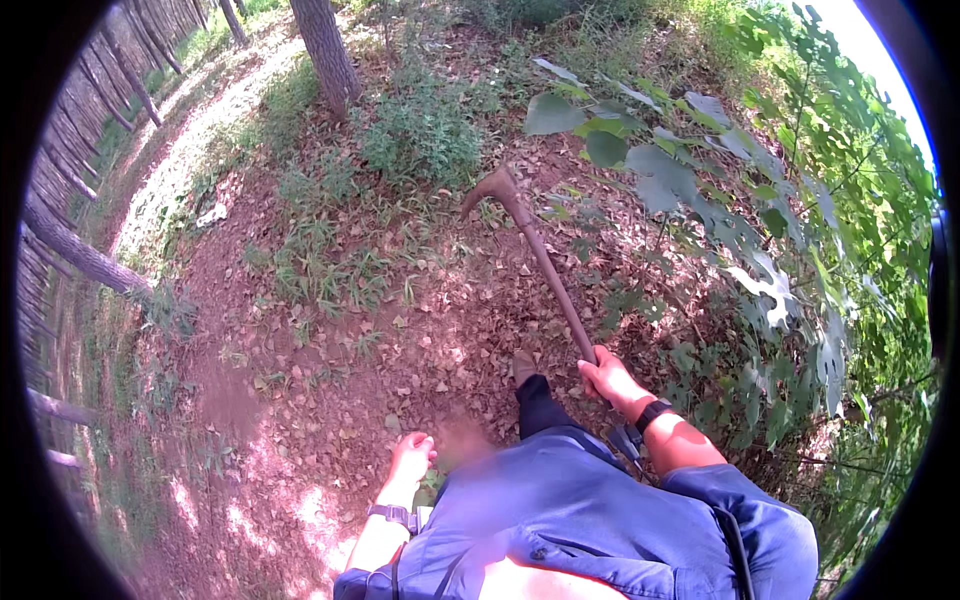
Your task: The person uses a brush hook to cut and clear small branches and leaves from trees and the ground in a wooded area.
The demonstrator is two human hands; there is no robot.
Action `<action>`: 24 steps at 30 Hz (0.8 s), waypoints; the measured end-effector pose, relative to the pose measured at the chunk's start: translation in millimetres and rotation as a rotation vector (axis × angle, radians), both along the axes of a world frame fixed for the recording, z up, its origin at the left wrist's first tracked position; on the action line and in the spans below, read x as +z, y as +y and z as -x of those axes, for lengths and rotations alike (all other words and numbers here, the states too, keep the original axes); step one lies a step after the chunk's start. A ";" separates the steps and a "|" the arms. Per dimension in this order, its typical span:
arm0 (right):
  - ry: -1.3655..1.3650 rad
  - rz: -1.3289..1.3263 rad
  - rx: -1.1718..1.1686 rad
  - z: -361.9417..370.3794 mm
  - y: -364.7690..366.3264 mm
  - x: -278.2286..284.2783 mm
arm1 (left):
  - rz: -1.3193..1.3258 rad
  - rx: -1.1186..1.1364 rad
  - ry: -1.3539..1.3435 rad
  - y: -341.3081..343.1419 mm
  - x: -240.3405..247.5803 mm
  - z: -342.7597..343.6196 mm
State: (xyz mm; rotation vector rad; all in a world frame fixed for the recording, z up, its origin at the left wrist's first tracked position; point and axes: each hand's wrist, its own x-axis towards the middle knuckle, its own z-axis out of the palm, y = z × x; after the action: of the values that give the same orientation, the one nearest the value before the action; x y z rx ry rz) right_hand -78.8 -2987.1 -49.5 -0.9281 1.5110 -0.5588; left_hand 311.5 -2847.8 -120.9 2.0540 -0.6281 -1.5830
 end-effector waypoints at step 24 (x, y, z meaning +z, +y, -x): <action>-0.289 -0.364 -0.595 -34.9 -505.2 -235.1 | -0.116 0.049 0.156 -454.3 -156.2 -39.9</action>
State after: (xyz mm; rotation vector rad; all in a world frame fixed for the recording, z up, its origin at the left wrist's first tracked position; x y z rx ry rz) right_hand -43.8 -3492.3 -284.6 -0.0964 1.5454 -0.7684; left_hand 351.4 -3302.1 -277.0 1.9864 -0.4357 -1.7664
